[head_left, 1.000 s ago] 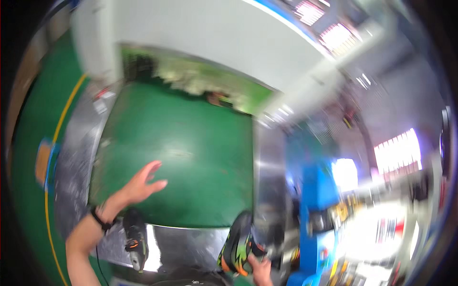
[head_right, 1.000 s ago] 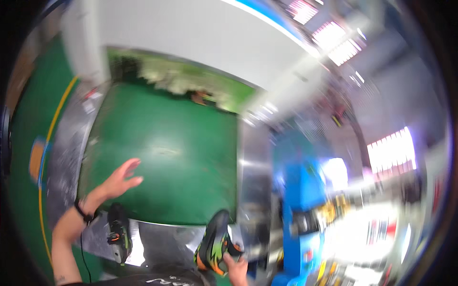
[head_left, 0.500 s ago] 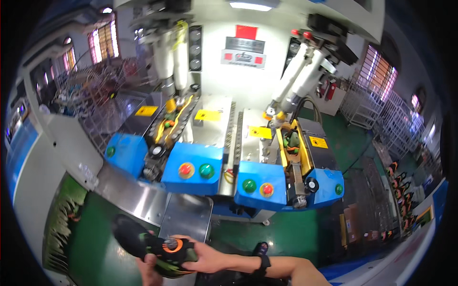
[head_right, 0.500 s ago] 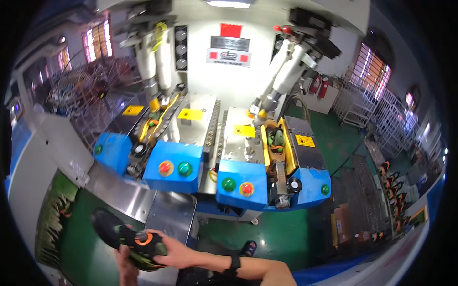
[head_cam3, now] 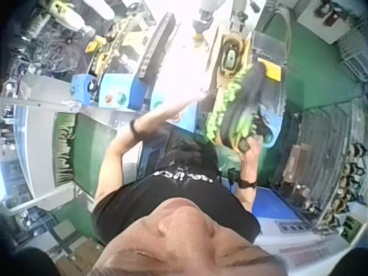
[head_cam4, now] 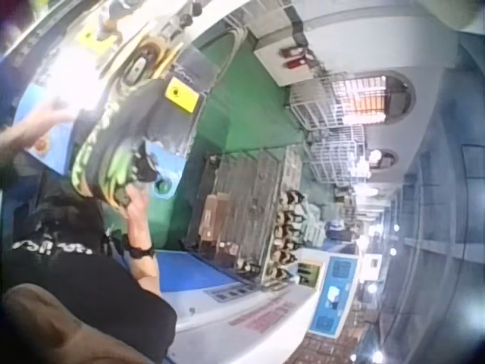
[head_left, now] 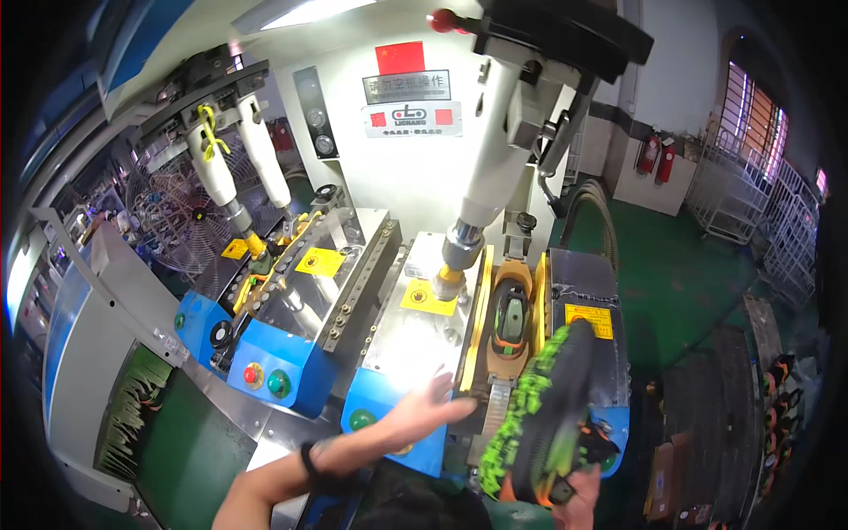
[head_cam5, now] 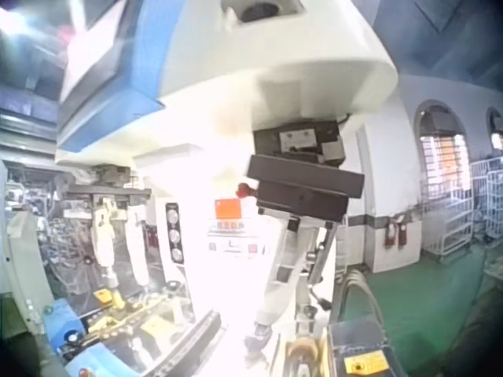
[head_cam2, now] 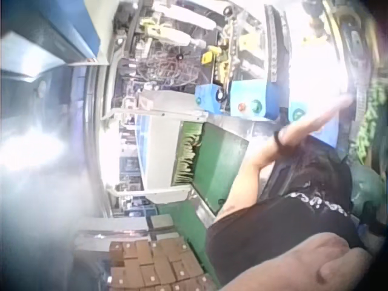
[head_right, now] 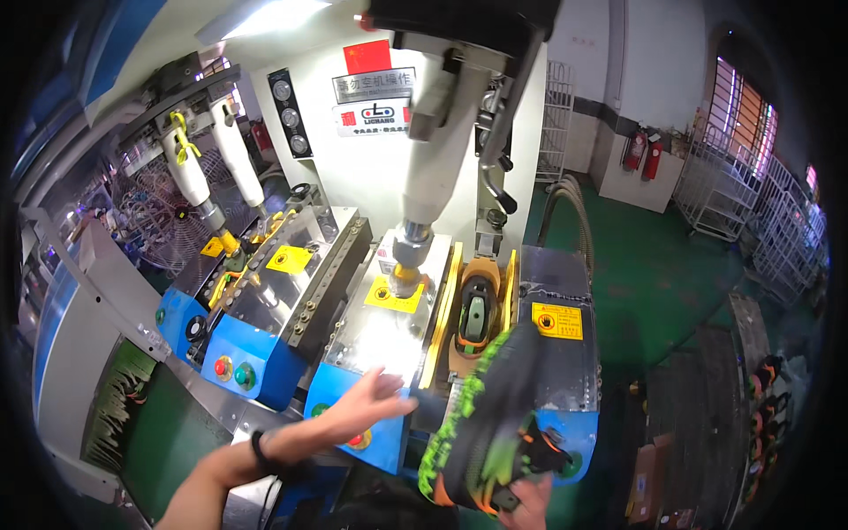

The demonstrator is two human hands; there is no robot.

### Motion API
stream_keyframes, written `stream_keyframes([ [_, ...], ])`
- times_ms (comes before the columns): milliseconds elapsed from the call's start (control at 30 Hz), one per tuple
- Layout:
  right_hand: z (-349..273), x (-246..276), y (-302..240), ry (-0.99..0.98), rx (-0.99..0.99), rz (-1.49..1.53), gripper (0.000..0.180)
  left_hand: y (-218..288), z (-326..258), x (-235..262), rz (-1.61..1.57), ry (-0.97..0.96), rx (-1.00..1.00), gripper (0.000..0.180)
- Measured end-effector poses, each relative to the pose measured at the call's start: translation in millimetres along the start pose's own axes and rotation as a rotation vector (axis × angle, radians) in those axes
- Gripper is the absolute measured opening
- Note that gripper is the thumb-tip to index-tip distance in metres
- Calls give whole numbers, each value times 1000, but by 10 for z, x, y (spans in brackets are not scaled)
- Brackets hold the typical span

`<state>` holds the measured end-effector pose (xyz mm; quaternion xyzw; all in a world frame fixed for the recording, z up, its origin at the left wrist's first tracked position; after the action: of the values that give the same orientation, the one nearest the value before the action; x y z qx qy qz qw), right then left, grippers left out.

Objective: Processing shoes through heat treatment and pressing machines in a factory.

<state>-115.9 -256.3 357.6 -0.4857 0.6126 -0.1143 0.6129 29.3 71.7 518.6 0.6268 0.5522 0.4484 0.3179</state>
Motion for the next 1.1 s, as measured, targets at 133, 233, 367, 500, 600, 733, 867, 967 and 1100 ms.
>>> stream_keyframes([
  [133, -796, 1212, 157, 183, 209, -199, 39, -8, 1837, -8, 284, 227, 168, 87],
  [233, -60, 171, -1000, 350, 403, -373, 38, -41, 2576, 82, 369, 618, -153, 58],
  [367, 223, -366, -1591, 464, 431, -234, 44, 71, 2597, -296, 262, 430, -162, 56],
  [500, 641, -160, -1364, 285, 356, 165, 72, 280, 2596, 134, 498, 282, 220, 44],
  [600, 633, -279, -1481, 257, 275, 130, 69, 575, 2195, 378, 255, 217, 33, 10],
  [733, 1087, -441, -1561, 292, 212, 22, 60, 387, 644, 501, 8, 165, -17, 53],
  [867, 2178, -927, -1522, 238, 24, -40, 44, -423, -821, 749, -602, 64, -88, 80],
  [967, 3531, -814, -1500, 149, -410, -5, 32, -593, -1893, 831, -553, 337, -112, 79],
  [1100, 4842, -1045, -1407, 125, -258, -744, 36, -1597, -2597, 634, -673, 551, -75, 78],
])
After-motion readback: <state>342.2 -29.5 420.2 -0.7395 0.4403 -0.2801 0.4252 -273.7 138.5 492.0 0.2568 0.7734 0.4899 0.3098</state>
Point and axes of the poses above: each hand's wrist, its own z-axis towards the middle knuckle, its own x-axis out of the back of the hand, y = z × x, the point moved 7 cm from there along z, towards the middle knuckle, and after that the axes turned 13 degrees about z, right-handed, at the moved point
